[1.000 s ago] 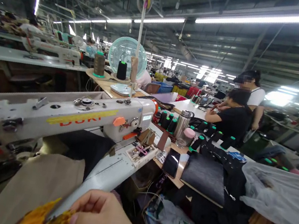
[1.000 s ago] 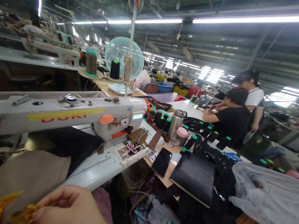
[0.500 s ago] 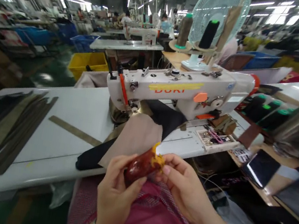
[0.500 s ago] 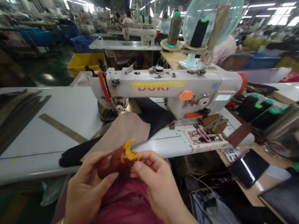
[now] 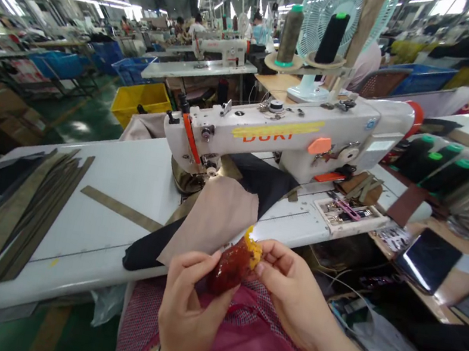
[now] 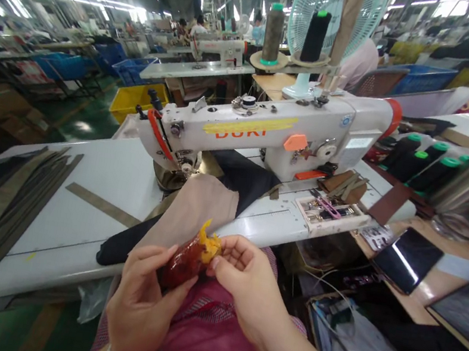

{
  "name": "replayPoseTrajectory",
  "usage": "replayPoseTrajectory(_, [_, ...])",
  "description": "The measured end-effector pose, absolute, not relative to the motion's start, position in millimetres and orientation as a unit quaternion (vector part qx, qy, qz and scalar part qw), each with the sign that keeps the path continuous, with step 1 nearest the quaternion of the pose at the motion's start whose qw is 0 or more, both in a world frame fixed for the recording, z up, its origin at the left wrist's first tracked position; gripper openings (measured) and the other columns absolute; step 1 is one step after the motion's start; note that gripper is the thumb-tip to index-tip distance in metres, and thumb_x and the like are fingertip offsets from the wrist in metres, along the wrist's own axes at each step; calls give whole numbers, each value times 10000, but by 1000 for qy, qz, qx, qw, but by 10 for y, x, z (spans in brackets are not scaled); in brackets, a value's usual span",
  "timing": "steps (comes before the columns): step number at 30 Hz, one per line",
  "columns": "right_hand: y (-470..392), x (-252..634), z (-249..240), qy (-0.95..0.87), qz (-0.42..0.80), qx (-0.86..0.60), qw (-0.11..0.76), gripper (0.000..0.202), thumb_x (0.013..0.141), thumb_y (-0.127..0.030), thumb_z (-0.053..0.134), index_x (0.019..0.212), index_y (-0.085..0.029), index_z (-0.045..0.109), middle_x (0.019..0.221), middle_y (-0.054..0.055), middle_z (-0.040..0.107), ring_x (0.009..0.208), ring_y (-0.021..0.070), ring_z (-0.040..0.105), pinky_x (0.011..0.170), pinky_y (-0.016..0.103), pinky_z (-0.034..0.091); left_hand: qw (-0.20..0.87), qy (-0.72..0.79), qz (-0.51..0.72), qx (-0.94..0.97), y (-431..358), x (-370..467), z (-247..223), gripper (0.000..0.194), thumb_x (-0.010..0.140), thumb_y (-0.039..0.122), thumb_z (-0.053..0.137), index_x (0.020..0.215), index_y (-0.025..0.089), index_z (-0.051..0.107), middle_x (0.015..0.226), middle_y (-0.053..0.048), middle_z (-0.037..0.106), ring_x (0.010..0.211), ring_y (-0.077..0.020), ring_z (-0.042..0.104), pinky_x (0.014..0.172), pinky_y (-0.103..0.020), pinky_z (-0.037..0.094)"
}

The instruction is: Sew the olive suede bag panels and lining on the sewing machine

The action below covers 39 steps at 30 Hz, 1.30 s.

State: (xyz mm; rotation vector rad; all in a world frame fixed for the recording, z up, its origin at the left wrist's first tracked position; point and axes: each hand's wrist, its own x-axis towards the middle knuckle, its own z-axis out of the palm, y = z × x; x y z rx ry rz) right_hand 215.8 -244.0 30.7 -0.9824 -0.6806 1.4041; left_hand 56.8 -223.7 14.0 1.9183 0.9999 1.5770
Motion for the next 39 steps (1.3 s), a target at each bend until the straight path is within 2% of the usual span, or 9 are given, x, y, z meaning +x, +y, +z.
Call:
replayPoseTrajectory(10, [-2406,2188,234,-307,581,-431,618,121,761,-220,715,840,-161,645,786,24,641,699,124,544,689,272,427,283,374,557,685,-2248,601,103,466,709,78,775,1127,199,608,1094,-49,537,1026,-161,553,901,-241,498])
replayPoseTrajectory(12, [-2407,2197,237,-308,583,-430,617,104,771,-227,706,820,-165,637,776,17,633,691,119,531,676,265,414,359,394,536,655,-2258,602,100,435,721,127,783,1110,214,607,1082,-35,554,1029,-161,559,923,-246,482])
replayPoseTrajectory(17, [-2425,2223,250,-293,605,-411,617,113,774,-236,700,787,-175,606,709,-18,571,621,90,452,605,235,350,633,400,463,475,-2281,661,142,297,818,288,717,1086,189,635,1064,-53,643,1006,-182,600,956,-294,469])
replayPoseTrajectory(22, [-2404,2341,174,-277,605,-412,622,111,744,-230,707,758,-166,617,715,-12,559,616,92,442,589,239,348,750,341,476,309,-2290,713,217,268,846,322,674,1064,166,689,1064,-62,665,901,-145,602,901,-272,495])
replayPoseTrajectory(27, [-2367,2407,100,-245,582,-436,642,154,746,-267,743,779,-161,637,786,-2,602,641,77,452,604,221,351,767,332,479,268,-2297,714,265,268,827,324,699,1046,168,699,1055,-62,669,882,-131,606,858,-250,507])
replayPoseTrajectory(32, [-2395,2296,217,-327,574,-445,604,204,770,-327,755,846,-168,652,788,9,631,719,107,531,706,252,421,719,358,472,364,-2293,718,221,315,793,245,743,1087,180,652,1130,-65,665,1059,-174,607,967,-265,457])
replayPoseTrajectory(39, [-2429,2270,353,-347,618,-416,569,272,742,-329,774,943,-188,655,921,35,673,828,138,589,813,292,460,643,394,473,455,-2265,606,119,331,781,210,757,1091,188,642,1117,-42,672,1052,-176,625,983,-279,468])
